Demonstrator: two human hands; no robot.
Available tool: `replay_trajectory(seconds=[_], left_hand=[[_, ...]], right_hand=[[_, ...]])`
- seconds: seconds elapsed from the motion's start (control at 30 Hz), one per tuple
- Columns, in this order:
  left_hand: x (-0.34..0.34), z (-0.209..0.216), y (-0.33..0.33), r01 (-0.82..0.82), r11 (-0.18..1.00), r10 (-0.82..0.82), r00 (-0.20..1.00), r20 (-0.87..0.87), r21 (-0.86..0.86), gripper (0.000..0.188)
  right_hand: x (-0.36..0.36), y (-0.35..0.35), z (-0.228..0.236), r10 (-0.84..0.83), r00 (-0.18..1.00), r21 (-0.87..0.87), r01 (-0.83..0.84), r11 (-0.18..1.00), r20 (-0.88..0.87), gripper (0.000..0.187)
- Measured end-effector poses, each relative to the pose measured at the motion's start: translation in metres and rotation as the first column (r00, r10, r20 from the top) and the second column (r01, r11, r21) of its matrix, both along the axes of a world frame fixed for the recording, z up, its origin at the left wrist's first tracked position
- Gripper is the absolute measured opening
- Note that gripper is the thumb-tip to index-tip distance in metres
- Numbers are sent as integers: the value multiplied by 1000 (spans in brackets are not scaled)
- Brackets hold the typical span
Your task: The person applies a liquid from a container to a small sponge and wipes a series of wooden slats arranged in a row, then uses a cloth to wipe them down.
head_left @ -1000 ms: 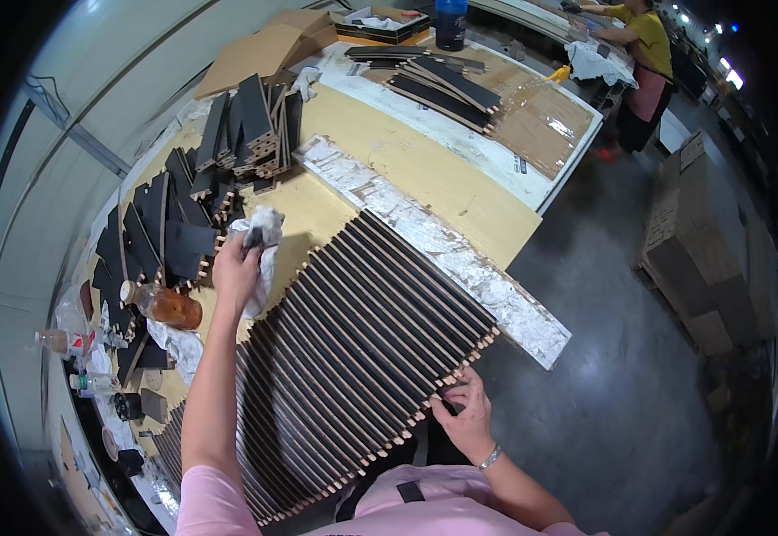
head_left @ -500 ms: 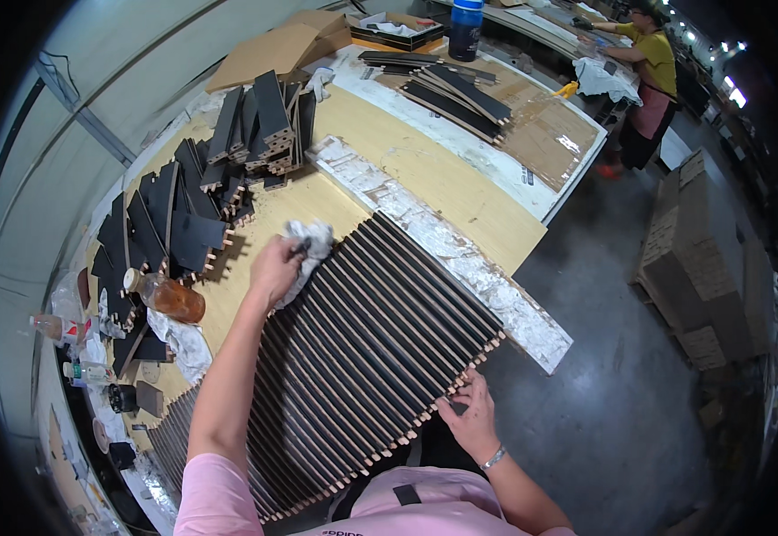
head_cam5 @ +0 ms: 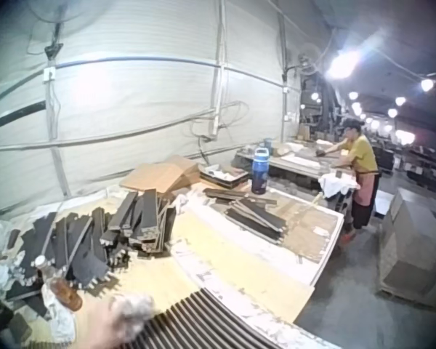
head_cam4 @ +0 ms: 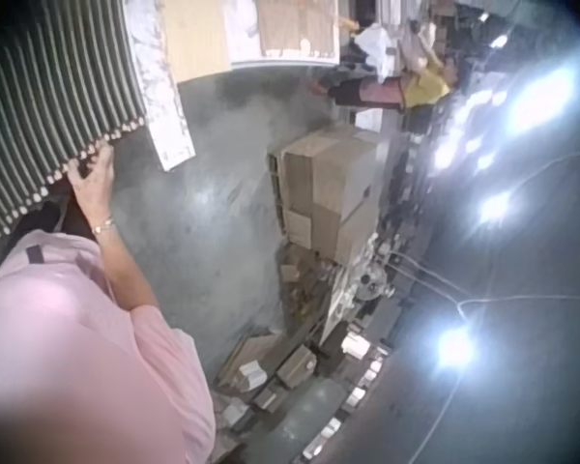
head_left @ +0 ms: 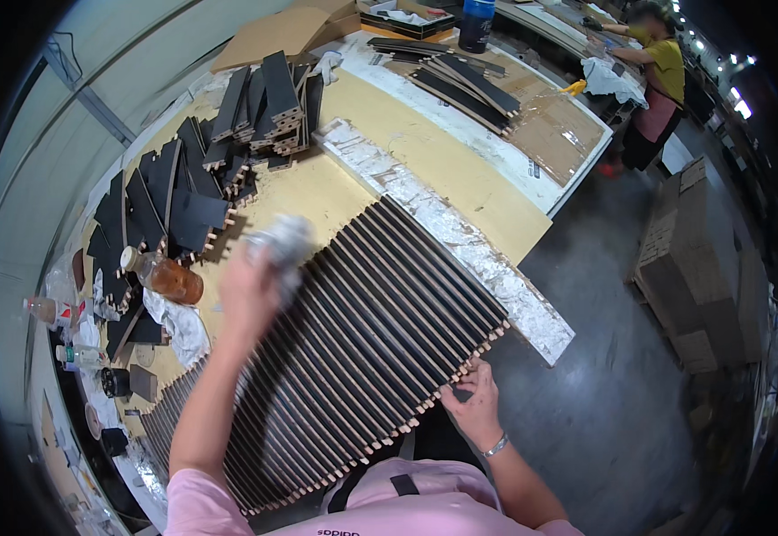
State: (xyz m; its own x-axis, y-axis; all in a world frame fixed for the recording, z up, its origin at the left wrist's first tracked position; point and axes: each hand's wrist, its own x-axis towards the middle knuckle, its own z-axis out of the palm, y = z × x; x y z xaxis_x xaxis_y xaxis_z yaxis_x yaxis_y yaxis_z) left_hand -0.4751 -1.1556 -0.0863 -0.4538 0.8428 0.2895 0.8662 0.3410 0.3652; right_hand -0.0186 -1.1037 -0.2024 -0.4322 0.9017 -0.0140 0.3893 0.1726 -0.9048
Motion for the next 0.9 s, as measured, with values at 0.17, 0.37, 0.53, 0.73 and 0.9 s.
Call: replay_trajectory(seconds=[0.17,0.37,0.53,0.73,0.9], left_hand=[[133,14,-92,834,481,-863,505,24,-268,29],[-68,15,-78,-171,982,189,930,-314,83,31],[102,54,-112,333,936,-323,941,-98,112,50],[-42,-6,-127,-104,969,49,970,-240,-224,45],[23,43,-108,116,983,-74,959,-273,141,73]], right_hand=[[5,-2,2,-25,999,-17,24,1000,-23,74],[-6,-15,14,7,1000,-21,-6,1000,28,76],[23,-69,30,-115,987,158,97,983,114,62],[13,-135,39,154,966,10,-160,987,207,59],[3,-167,37,357,883,-165,-321,933,303,68]])
